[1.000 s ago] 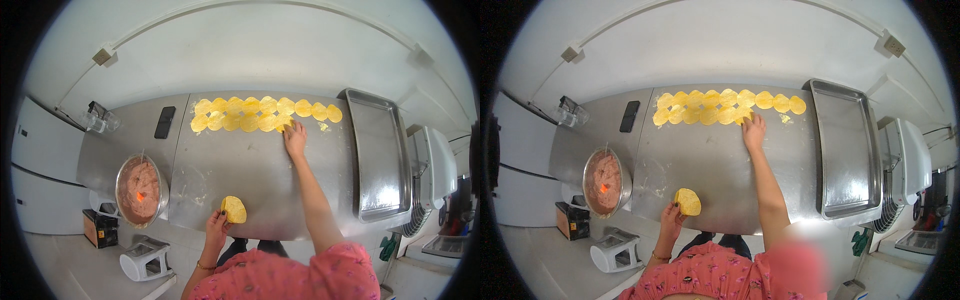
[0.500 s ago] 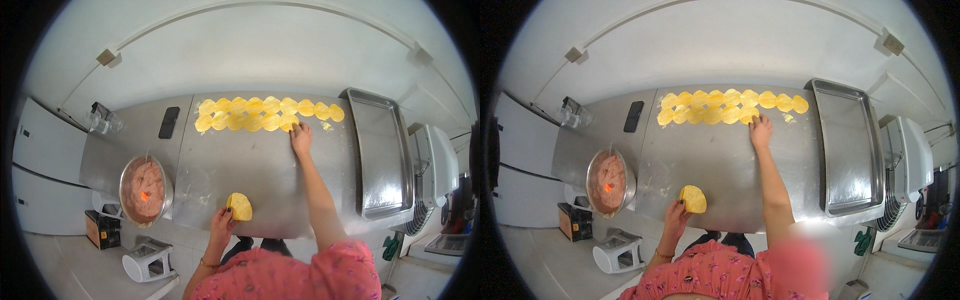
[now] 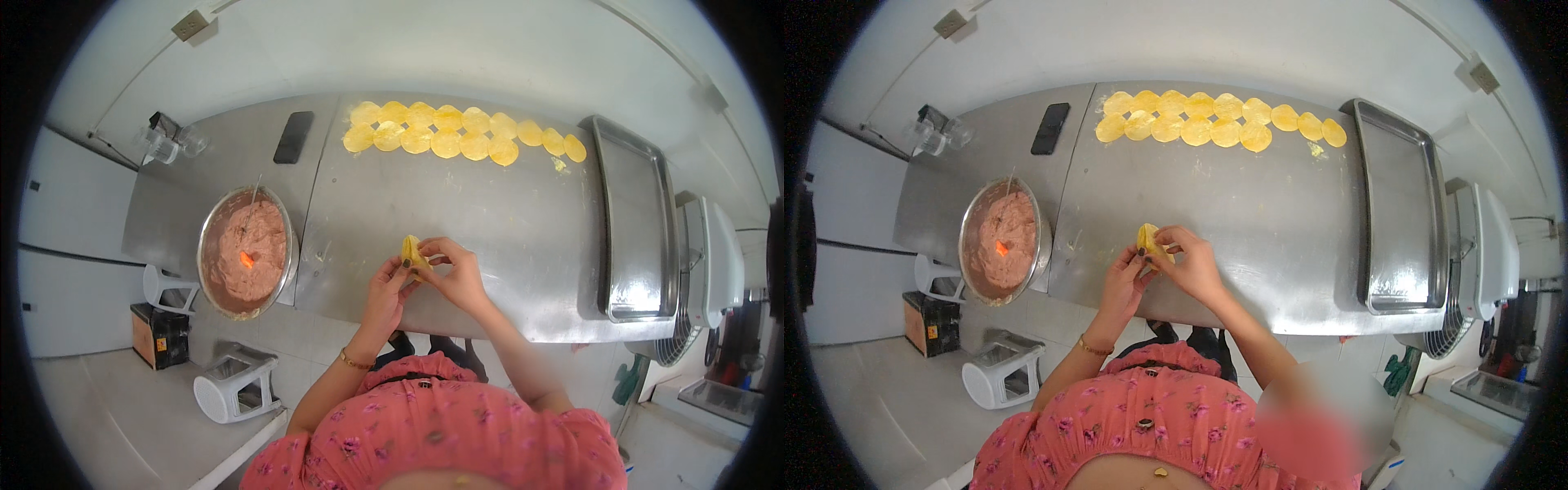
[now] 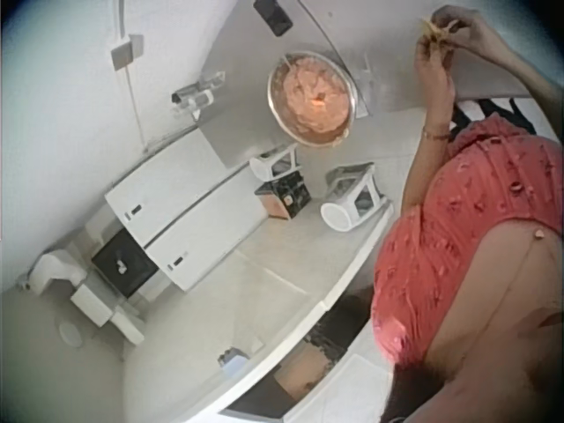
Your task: The person removes yellow dough slices from a plastic bag and places them one by one in a row on a stainless steel countertop. They continue arranging the slices in a line across the surface.
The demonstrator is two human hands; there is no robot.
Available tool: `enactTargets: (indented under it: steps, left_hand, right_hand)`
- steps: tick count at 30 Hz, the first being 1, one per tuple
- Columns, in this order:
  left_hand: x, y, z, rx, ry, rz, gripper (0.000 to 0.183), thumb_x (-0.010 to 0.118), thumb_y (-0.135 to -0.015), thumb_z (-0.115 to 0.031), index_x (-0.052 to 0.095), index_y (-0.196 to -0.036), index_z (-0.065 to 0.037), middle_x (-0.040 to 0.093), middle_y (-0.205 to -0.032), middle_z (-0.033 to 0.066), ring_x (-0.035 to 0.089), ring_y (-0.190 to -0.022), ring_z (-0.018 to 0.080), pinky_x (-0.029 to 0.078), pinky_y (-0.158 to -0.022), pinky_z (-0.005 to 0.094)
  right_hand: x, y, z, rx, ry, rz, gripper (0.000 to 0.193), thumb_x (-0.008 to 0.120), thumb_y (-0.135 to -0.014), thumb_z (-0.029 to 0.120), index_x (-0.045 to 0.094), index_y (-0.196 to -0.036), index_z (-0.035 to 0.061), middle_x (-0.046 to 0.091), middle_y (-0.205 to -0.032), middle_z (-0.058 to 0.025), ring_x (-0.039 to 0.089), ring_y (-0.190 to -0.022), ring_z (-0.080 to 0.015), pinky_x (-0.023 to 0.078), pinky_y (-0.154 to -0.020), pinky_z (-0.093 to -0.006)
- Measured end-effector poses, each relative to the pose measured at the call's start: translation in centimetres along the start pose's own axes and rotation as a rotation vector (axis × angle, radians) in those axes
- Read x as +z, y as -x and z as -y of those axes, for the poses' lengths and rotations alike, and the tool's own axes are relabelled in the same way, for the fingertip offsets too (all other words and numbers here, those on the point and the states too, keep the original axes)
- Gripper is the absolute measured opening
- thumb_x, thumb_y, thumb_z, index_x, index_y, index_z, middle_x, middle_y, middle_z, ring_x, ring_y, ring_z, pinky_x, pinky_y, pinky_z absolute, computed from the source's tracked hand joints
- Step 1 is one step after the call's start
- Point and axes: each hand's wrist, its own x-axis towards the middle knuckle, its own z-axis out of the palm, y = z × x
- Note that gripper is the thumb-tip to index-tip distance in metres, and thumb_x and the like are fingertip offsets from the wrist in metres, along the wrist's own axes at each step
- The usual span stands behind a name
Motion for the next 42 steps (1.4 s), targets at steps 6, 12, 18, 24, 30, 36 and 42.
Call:
enactTargets:
  steps: [6,12,18,24,30,36,42]
  left_hand:
    - [-0.2,-0.7,0.5,-0.079,-0.057,0.039,0.016,0.058,-0.088,-0.012,0.055,-0.102,-0.005,0.058,-0.098,0.001,0.058,-0.089,0.0096,0.051,-0.077,0.0268]
    - [0.6,-0.6,0.3,-0.102,-0.115,0.041,0.018,0.058,-0.088,-0.013,0.053,-0.102,-0.004,0.057,-0.098,0.0031,0.058,-0.09,0.012,0.052,-0.077,0.0276]
    - [1.4,-0.9,0.7,-0.035,-0.273,0.041,0.024,0.06,-0.085,-0.011,0.052,-0.105,-0.002,0.056,-0.099,0.0041,0.057,-0.09,0.0123,0.051,-0.077,0.0257]
    - [1.3,-2.0,0.4,-0.051,-0.246,-0.111,0.027,0.061,-0.081,-0.01,0.052,-0.106,-0.002,0.056,-0.099,0.0042,0.057,-0.091,0.0132,0.05,-0.077,0.0255]
    - [0.6,-1.7,-0.6,-0.019,-0.13,-0.089,0.025,0.059,-0.082,-0.006,0.051,-0.105,-0.001,0.057,-0.099,0.0064,0.06,-0.088,0.0139,0.051,-0.078,0.0266]
    - [0.5,-0.9,0.1,-0.034,-0.121,-0.117,0.022,0.057,-0.083,-0.005,0.05,-0.104,-0.002,0.056,-0.099,0.0062,0.059,-0.091,0.0159,0.052,-0.079,0.0292]
    - [0.2,-0.5,0.7,-0.047,-0.142,-0.148,0.024,0.058,-0.082,-0.004,0.051,-0.105,-0.002,0.057,-0.1,0.0064,0.061,-0.09,0.016,0.053,-0.078,0.0292]
  right_hand:
    - [-0.5,1.0,-2.0,0.278,-0.4,-0.141,0.013,0.064,-0.075,-0.001,0.063,-0.088,-0.0024,0.064,-0.095,-0.0086,0.061,-0.081,-0.0151,0.049,-0.075,-0.0273]
    - [-1.8,1.5,-3.7,0.437,-0.708,-0.137,0.013,0.06,-0.074,-0.007,0.067,-0.084,-0.0024,0.063,-0.096,-0.0096,0.058,-0.088,-0.0153,0.045,-0.081,-0.0261]
    - [-2.4,1.1,-4.5,0.5,-0.715,-0.082,0.014,0.06,-0.074,-0.006,0.066,-0.086,-0.0032,0.063,-0.095,-0.0095,0.058,-0.089,-0.0163,0.044,-0.082,-0.027]
    - [-5.5,-0.1,-7.0,0.6,-1.263,-0.146,0.03,0.05,-0.084,0.005,0.049,-0.112,-0.0059,0.061,-0.105,-0.0115,0.058,-0.099,-0.0201,0.045,-0.089,-0.0329]
    - [-11.8,-3.5,-8.7,0.518,-1.174,-0.42,0.028,0.044,-0.089,0.005,0.048,-0.116,-0.0008,0.058,-0.11,-0.0131,0.057,-0.104,-0.0222,0.048,-0.087,-0.0331]
    - [-18.9,-11.4,-10.4,0.295,-0.795,-0.492,0.032,0.047,-0.086,-0.002,0.046,-0.118,0.0017,0.056,-0.109,-0.012,0.058,-0.097,-0.0207,0.051,-0.076,-0.0296]
    - [-22.9,-15.6,-15.9,0.203,0.393,-0.98,0.048,0.059,-0.075,0.004,0.047,-0.122,0.0058,0.054,-0.113,-0.0157,0.049,-0.107,-0.0309,0.039,-0.091,-0.0408]
